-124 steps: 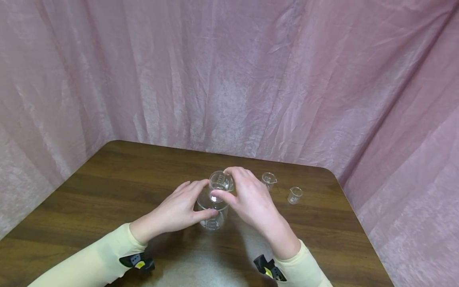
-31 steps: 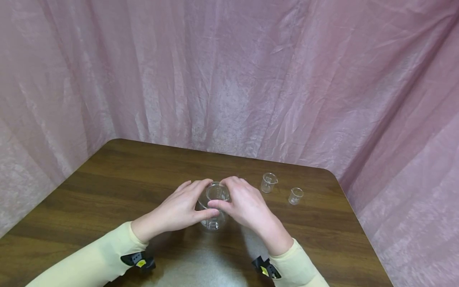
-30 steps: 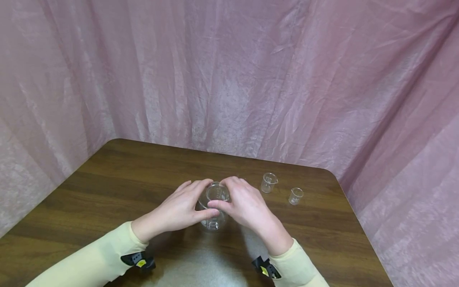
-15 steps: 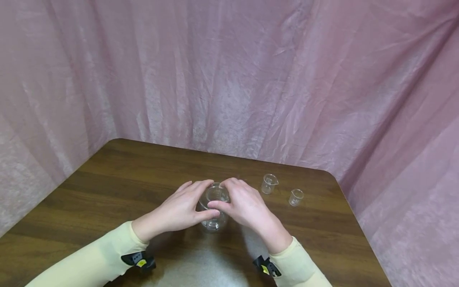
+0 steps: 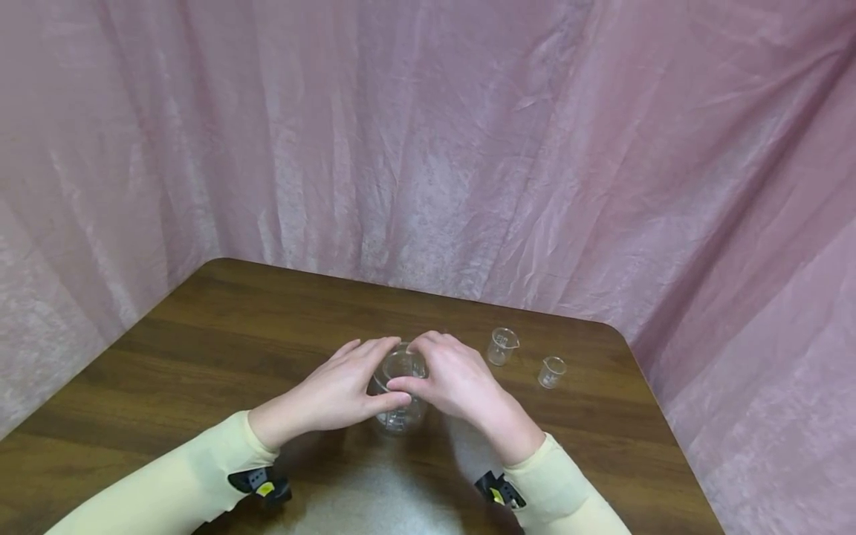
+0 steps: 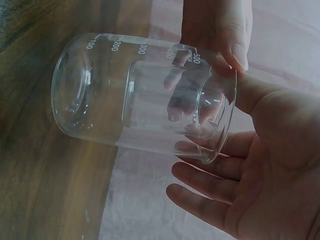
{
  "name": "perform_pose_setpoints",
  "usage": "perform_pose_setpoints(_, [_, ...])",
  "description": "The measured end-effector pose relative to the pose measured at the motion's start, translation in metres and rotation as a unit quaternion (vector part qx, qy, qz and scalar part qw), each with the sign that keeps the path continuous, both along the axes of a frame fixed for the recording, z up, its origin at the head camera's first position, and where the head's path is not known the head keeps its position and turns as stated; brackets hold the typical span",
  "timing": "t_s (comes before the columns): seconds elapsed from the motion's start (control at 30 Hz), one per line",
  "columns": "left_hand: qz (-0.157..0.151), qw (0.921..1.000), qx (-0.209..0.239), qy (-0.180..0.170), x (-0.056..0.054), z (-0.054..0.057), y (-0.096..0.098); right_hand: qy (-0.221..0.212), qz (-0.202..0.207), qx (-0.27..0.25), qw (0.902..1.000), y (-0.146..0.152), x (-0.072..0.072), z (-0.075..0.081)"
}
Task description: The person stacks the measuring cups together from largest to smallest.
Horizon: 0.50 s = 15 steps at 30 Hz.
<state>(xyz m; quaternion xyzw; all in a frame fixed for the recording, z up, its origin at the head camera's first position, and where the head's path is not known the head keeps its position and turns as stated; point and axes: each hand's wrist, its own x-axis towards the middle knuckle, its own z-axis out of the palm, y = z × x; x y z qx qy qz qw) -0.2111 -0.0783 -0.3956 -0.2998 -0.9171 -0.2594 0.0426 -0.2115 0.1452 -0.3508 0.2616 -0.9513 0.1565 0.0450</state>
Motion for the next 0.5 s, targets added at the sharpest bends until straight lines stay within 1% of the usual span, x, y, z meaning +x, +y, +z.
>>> perform_pose_setpoints(0.2, [0.002, 1.0, 0.0, -0.004, -0.0007, -0.0004, 0.0, -0.004, 0.009, 0.019, 0.9998, -0.0013, -0.0027, 0.0036])
perform_pose_setpoints(0.5, [0.002, 1.0, -0.006, -0.007, -0.0002, -0.0003, -0.0002, -0.028, 0.021, 0.053, 0.998, -0.0039, -0.0083, 0.0095])
